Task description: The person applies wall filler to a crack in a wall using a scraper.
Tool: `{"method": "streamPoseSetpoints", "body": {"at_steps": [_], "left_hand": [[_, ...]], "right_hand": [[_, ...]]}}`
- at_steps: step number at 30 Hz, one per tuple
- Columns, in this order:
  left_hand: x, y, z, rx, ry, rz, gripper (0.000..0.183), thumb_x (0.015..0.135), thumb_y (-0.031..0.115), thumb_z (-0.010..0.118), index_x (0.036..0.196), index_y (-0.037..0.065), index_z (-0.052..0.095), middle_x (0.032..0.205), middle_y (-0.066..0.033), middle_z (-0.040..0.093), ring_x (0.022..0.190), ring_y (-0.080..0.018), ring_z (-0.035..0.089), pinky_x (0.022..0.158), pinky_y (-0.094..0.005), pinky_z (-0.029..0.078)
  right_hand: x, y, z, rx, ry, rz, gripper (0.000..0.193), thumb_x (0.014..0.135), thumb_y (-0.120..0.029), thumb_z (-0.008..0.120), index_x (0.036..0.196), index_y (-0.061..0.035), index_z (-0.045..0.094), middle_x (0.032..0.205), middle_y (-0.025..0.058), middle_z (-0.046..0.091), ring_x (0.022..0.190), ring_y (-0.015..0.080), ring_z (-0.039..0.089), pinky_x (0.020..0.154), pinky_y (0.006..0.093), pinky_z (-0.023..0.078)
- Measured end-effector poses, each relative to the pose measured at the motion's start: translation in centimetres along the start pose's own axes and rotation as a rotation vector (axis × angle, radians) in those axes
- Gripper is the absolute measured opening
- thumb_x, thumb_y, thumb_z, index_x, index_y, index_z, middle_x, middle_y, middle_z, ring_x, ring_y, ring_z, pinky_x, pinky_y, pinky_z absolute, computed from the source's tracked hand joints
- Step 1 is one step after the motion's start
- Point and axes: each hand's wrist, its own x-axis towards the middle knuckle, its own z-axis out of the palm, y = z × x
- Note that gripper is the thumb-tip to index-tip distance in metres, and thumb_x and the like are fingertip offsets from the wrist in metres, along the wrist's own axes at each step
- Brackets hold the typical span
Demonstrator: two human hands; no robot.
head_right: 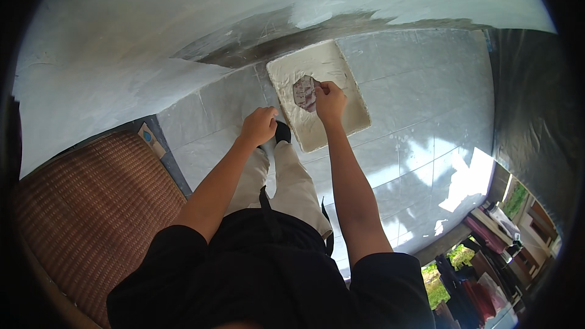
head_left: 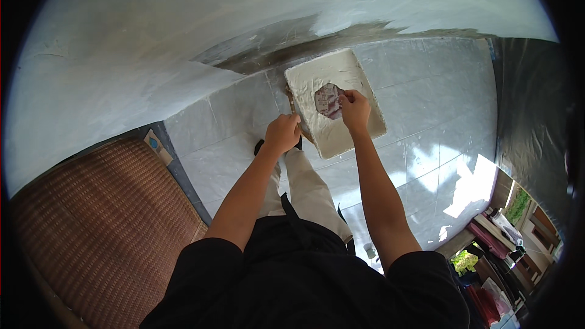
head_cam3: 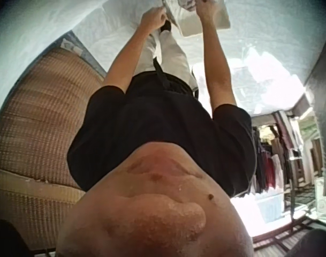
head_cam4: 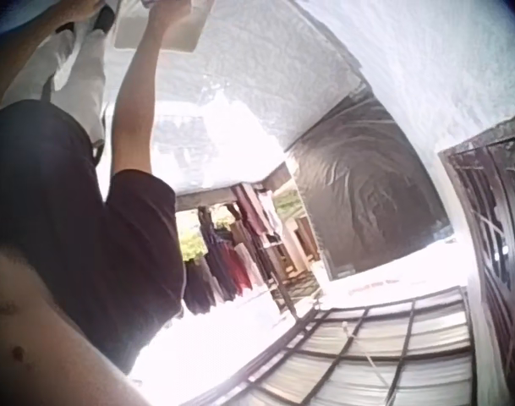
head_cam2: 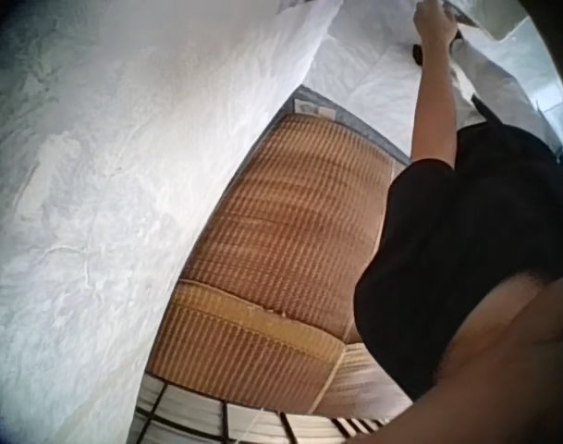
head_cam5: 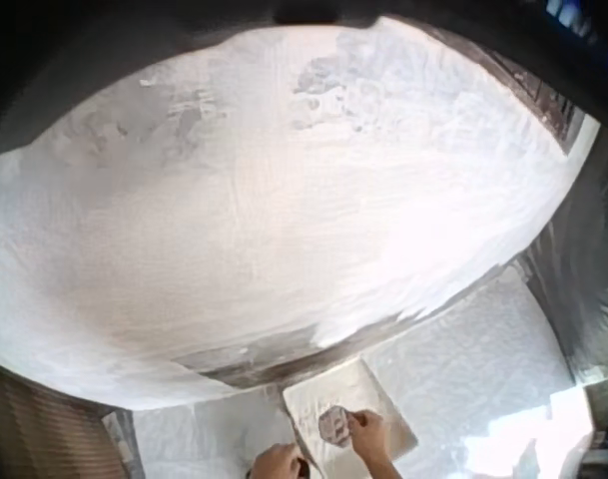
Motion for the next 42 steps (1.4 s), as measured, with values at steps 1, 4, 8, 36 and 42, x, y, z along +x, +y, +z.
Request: {"method": "streamPoseSetpoints", "body": {"at_steps": [1,4,8,36,42], "left_hand": [[0.4,-0.4,0.3,-0.008,0.018,0.005,0.019,0.083,0.009,0.061,0.103,0.008,0.062,0.093,-0.01,0.07,0.092,-0.0319,0.064,0.078,-0.0459,0.053],[0.8,-0.8,1.5,-0.01,0.027,-0.046,0.021,0.084,0.009,0.061,0.105,0.009,0.061,0.096,-0.0096,0.07,0.094,-0.0319,0.064,0.079,-0.0463,0.053],[1.4,-1.5,2.7,-0.015,-0.01,-0.118,0.022,0.085,0.01,0.061,0.107,0.009,0.06,0.098,-0.0095,0.07,0.097,-0.0321,0.064,0.081,-0.0459,0.053],[-0.8,-2.6,5.8,-0.145,-0.116,-0.296,0.041,0.091,0.018,0.061,0.127,0.001,0.055,0.116,-0.0191,0.068,0.111,-0.0378,0.062,0.095,-0.0461,0.049],[-0.8,-2.3,6.0,-0.138,-0.139,-0.29,0.042,0.091,0.018,0.06,0.128,-0.001,0.055,0.117,-0.0203,0.068,0.112,-0.0373,0.062,0.096,-0.0455,0.049]], "right_hand": [[0.4,0.3,0.9,-0.023,-0.015,-0.031,0.017,0.081,-0.013,0.073,0.093,-0.0013,0.074,0.08,0.0148,0.074,0.073,0.027,0.072,0.073,0.0378,0.055],[1.3,1.4,3.1,-0.082,-0.049,-0.095,0.017,0.08,-0.014,0.073,0.092,-0.0019,0.075,0.08,0.0165,0.073,0.075,0.0308,0.072,0.074,0.0393,0.055],[2.3,3.0,5.4,-0.155,-0.075,-0.196,0.016,0.081,-0.012,0.073,0.094,-0.0021,0.076,0.081,0.0164,0.073,0.074,0.0292,0.072,0.072,0.0373,0.056],[0.6,5.0,6.7,-0.154,-0.164,-0.277,0.011,0.082,-0.011,0.07,0.088,-0.0028,0.074,0.08,0.0186,0.071,0.073,0.0359,0.07,0.069,0.0426,0.055],[0.3,6.0,7.5,-0.115,-0.109,-0.243,0.012,0.081,-0.011,0.071,0.089,-0.003,0.074,0.08,0.0177,0.071,0.073,0.0349,0.07,0.069,0.0422,0.055]]}}
